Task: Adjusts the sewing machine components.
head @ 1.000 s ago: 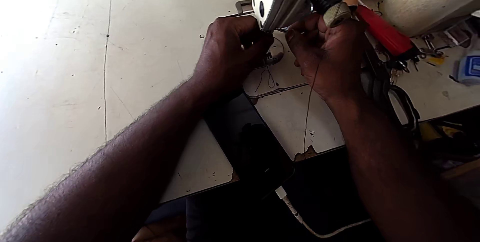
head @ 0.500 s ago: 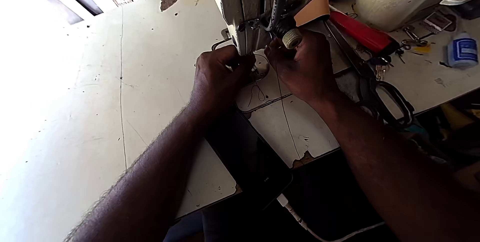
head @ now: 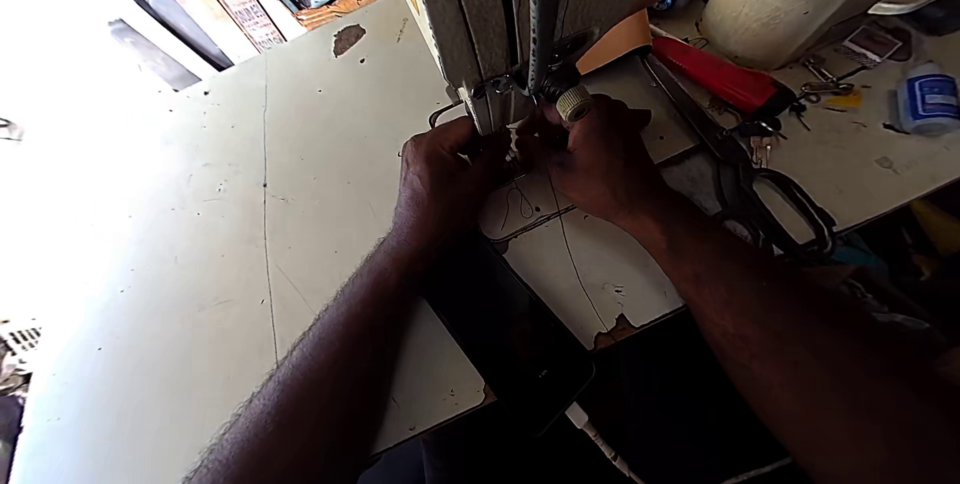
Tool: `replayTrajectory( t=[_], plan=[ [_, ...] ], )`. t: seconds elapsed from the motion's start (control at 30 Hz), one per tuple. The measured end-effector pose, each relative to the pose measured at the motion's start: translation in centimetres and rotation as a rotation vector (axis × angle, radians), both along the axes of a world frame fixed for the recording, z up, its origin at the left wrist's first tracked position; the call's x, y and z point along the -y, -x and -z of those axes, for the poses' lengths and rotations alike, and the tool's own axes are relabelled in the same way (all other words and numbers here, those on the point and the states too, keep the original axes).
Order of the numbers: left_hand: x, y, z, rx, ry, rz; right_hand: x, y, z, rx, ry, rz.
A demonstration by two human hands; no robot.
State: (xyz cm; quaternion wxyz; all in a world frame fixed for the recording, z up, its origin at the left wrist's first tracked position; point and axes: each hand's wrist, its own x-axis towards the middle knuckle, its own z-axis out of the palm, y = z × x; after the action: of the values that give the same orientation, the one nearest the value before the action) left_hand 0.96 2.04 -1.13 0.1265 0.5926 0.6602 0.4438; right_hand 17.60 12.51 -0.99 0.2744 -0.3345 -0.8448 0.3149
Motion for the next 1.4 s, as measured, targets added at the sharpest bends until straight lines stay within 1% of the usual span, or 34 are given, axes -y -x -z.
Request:
replayTrajectory(
  t=[0.1, 0.43, 0.63, 0.8, 0.9, 0.97, 1.03, 1.13, 1.27, 1.4],
  plan=[
    [0.0, 0.0, 0.0, -0.004, 0.005, -0.005, 0.1, 0.0, -0.2, 0.076, -0.035, -0.032],
    [0.2, 0.1, -0.1, 0.002, 0.01, 0.003, 0.1, 0.6, -0.3, 0.172, -0.078, -0.028],
    [0.2, 0.1, 0.0, -0.041, 0.02, -0.066, 0.3, 0.6, -0.1, 0.154, -0.136, -0.015],
    [0.1, -0.4, -0.1, -0.08, 0.031, -0.095, 0.2, 0.7, -0.4, 0.197, -0.118, -0.025],
    [0.1, -0.4, -0.1, -0.09, 0.044, -0.093, -0.1, 0.4, -0.6, 0.089, -0.027, -0.035],
    [0.2, -0.3, -0.1, -0.082, 0.047, -0.082, -0.3, 0.1, -0.7, -0.088, -0.013, 0.02],
    [0.2, -0.4, 0.0, -0.081, 0.051, -0.083, -0.7, -0.2, -0.8, -0.166, -0.014, 0.095],
    [0.1, -0.4, 0.1, -0.092, 0.045, -0.072, -0.7, -0.5, -0.7, -0.132, -0.018, 0.16],
    [0.1, -0.3, 0.2, -0.132, 0.034, -0.063, -0.3, -0.4, -0.8, -0.085, -0.08, 0.182],
    [0.1, -0.3, 0.2, -0.136, 0.035, -0.066, -0.3, -0.4, -0.8, -0.085, -0.095, 0.209]
  ],
)
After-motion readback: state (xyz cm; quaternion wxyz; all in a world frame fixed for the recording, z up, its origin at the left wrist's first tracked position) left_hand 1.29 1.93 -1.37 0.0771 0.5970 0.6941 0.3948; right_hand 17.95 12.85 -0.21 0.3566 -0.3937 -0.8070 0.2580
